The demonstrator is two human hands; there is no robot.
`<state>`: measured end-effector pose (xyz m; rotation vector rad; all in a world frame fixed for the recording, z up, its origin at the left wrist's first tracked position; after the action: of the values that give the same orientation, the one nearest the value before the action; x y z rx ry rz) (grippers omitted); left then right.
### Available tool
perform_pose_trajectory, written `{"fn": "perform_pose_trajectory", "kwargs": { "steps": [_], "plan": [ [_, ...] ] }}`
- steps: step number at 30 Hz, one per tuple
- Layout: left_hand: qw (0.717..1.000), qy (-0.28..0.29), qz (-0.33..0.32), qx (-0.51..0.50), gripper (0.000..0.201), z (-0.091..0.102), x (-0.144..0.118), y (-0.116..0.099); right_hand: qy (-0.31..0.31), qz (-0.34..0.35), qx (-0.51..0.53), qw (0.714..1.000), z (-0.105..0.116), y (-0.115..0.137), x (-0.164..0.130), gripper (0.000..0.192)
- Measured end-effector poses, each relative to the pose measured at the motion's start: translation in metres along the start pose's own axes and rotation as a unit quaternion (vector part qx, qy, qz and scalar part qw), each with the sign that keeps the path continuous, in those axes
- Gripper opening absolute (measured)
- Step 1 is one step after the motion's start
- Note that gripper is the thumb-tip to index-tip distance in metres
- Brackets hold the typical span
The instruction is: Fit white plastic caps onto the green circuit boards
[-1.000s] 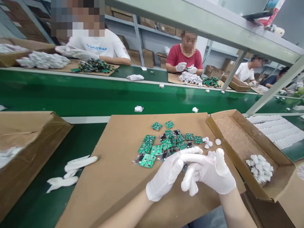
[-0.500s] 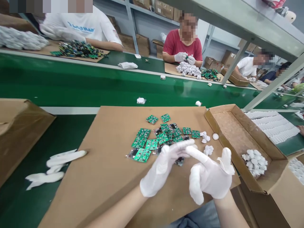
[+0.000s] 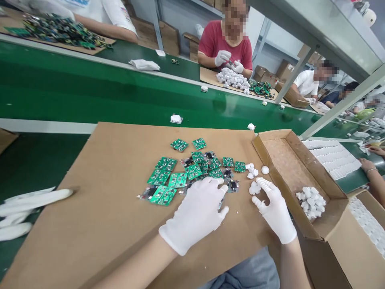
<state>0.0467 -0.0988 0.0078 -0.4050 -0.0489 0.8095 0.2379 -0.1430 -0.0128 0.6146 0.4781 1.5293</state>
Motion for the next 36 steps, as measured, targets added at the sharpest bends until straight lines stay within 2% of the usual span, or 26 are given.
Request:
{"fn": "perform_pose_trajectory", "kwargs": {
  "steps": [5, 12, 16, 18, 19, 21, 24, 27, 29, 32, 36],
  "plan": [
    [0.998, 0.055, -0.001, 0.022, 0.048, -0.005, -0.005, 0.002, 0.011, 0.005, 0.037, 0.999, 0.006, 0.01, -0.004, 0.039],
    [0.998, 0.04, -0.036, 0.014, 0.028, -0.009, -0.01, 0.003, 0.042, 0.004, 0.225, 0.973, 0.007, 0.015, -0.005, 0.032],
    [0.999, 0.032, -0.016, 0.021, 0.015, -0.006, -0.008, 0.005, 0.041, 0.008, 0.238, 0.97, 0.008, 0.016, -0.005, 0.031],
    [0.999, 0.027, -0.008, -0.026, 0.016, -0.003, -0.006, 0.005, 0.044, 0.009, 0.219, 0.975, 0.008, 0.017, -0.006, 0.031],
    [0.996, 0.024, -0.001, -0.082, 0.02, -0.001, -0.005, 0.006, 0.044, 0.009, 0.207, 0.977, 0.008, 0.016, -0.006, 0.031],
    [0.971, 0.011, 0.034, -0.237, 0.029, 0.003, -0.005, 0.014, 0.041, 0.009, 0.182, 0.982, 0.006, 0.013, -0.006, 0.03],
    [0.895, -0.007, 0.109, -0.433, 0.035, 0.002, -0.007, 0.028, 0.002, 0.0, 0.138, 0.99, 0.007, 0.003, -0.006, 0.033],
    [0.832, -0.01, 0.133, -0.539, 0.036, 0.0, -0.007, 0.034, -0.057, -0.011, 0.079, 0.995, 0.011, -0.007, -0.006, 0.04],
    [0.8, -0.014, 0.126, -0.586, 0.038, -0.003, -0.005, 0.036, -0.058, 0.004, 0.033, 0.998, 0.009, -0.005, -0.004, 0.034],
    [0.781, -0.034, 0.12, -0.612, 0.046, -0.008, -0.003, 0.043, -0.003, 0.052, -0.045, 0.998, -0.003, 0.008, 0.001, 0.029],
    [0.786, -0.042, 0.115, -0.605, 0.055, -0.015, -0.001, 0.051, 0.065, 0.086, -0.148, 0.983, -0.018, 0.019, 0.004, 0.05]
  ]
}}
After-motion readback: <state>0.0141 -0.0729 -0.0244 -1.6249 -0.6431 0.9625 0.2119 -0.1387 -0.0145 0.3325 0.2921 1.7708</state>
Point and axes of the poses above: each hand's wrist, its own x-axis towards the middle knuckle, its own z-axis out of the back of the hand, y = z × x, the point moved 9 cm from there along x, towards the middle knuckle, and after that the axes turned 14 degrees about y, right-handed, at the moved point
